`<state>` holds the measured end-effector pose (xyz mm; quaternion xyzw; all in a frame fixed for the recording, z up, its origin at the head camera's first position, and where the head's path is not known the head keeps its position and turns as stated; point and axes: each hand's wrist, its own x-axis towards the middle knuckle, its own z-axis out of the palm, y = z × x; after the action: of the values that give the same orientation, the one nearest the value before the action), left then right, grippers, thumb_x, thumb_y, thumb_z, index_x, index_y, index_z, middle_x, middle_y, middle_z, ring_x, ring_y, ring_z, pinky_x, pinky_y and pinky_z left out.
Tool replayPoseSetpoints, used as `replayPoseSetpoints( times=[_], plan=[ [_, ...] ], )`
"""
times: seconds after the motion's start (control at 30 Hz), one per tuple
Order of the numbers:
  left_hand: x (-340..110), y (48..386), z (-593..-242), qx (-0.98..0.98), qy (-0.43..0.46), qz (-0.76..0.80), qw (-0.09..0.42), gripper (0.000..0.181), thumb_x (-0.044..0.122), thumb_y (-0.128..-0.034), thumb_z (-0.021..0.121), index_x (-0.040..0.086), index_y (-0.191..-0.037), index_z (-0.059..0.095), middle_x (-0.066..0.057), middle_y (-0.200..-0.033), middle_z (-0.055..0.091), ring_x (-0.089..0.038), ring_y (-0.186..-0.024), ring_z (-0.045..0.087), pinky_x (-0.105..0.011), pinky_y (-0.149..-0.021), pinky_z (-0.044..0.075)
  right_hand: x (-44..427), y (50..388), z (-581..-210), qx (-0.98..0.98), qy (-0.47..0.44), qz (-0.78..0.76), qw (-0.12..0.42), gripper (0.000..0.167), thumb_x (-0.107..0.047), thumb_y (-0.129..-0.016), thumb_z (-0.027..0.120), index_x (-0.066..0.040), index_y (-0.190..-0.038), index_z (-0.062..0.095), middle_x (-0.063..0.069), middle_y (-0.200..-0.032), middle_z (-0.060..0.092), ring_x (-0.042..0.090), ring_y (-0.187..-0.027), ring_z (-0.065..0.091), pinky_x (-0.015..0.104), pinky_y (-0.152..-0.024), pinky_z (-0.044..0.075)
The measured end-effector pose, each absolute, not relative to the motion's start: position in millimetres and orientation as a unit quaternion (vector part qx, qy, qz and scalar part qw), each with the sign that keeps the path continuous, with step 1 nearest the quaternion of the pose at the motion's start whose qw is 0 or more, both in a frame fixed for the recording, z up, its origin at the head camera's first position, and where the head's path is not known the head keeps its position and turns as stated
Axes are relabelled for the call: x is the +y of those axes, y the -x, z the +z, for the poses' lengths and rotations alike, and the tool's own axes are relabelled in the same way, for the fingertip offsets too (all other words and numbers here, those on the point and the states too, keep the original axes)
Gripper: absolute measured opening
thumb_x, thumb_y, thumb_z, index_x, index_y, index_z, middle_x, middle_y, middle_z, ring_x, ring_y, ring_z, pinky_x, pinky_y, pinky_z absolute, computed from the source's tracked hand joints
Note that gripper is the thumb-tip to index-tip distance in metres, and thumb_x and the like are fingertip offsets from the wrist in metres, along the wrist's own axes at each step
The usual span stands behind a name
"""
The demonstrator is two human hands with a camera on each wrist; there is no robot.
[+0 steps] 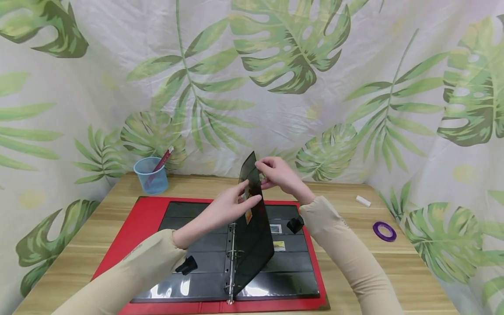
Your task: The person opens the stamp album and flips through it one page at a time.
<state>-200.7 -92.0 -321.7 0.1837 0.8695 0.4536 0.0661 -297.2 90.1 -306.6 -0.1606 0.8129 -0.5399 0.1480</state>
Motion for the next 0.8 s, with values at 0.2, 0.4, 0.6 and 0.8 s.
replayPoseSetpoints(
  times=[0.2, 0.4, 0.6, 0.8],
  plan=[
    [-91, 204, -319, 0.863, -0.172, 0.470, 0.068, 0.066, 0.046, -0.1019, 0.049, 0.003, -0.150, 0.037, -0.017, -0.151, 0.048, -0.033, -0.138, 0.050, -0.052, -0.110, 0.044, 79, 294, -307, 0.815, 0.172, -0.535, 0.144, 0.034, -0.033, -0.103, 0.052, -0.005, -0.119, 0.062, 0.004, -0.089, 0.058, 0.012, -0.065, 0.063, 0.028, -0.062, 0.060],
    [-99, 205, -318, 0.845, -0.142, 0.508, 0.086, 0.067, 0.036, -0.1031, 0.048, -0.002, -0.154, 0.026, -0.022, -0.158, 0.035, -0.035, -0.145, 0.040, -0.052, -0.114, 0.040, 76, 290, -309, 0.818, 0.191, -0.524, 0.139, 0.038, -0.037, -0.102, 0.053, -0.006, -0.124, 0.060, 0.014, -0.111, 0.067, 0.014, -0.073, 0.071, 0.037, -0.073, 0.062],
    [-116, 206, -315, 0.833, -0.111, 0.536, 0.081, 0.058, 0.020, -0.1015, 0.040, -0.005, -0.151, 0.025, -0.028, -0.156, 0.034, -0.037, -0.147, 0.035, -0.053, -0.116, 0.037, 85, 289, -321, 0.822, 0.203, -0.517, 0.126, 0.036, -0.034, -0.102, 0.054, -0.007, -0.125, 0.062, 0.014, -0.116, 0.067, 0.020, -0.086, 0.075, 0.043, -0.087, 0.060],
    [-143, 203, -313, 0.846, -0.099, 0.519, 0.076, 0.055, 0.010, -0.1011, 0.033, -0.011, -0.151, 0.021, -0.036, -0.155, 0.030, -0.043, -0.147, 0.031, -0.056, -0.117, 0.033, 102, 290, -343, 0.843, 0.201, -0.487, 0.111, 0.037, -0.031, -0.102, 0.055, -0.006, -0.128, 0.062, 0.016, -0.120, 0.068, 0.025, -0.098, 0.074, 0.040, -0.090, 0.059]
  ],
)
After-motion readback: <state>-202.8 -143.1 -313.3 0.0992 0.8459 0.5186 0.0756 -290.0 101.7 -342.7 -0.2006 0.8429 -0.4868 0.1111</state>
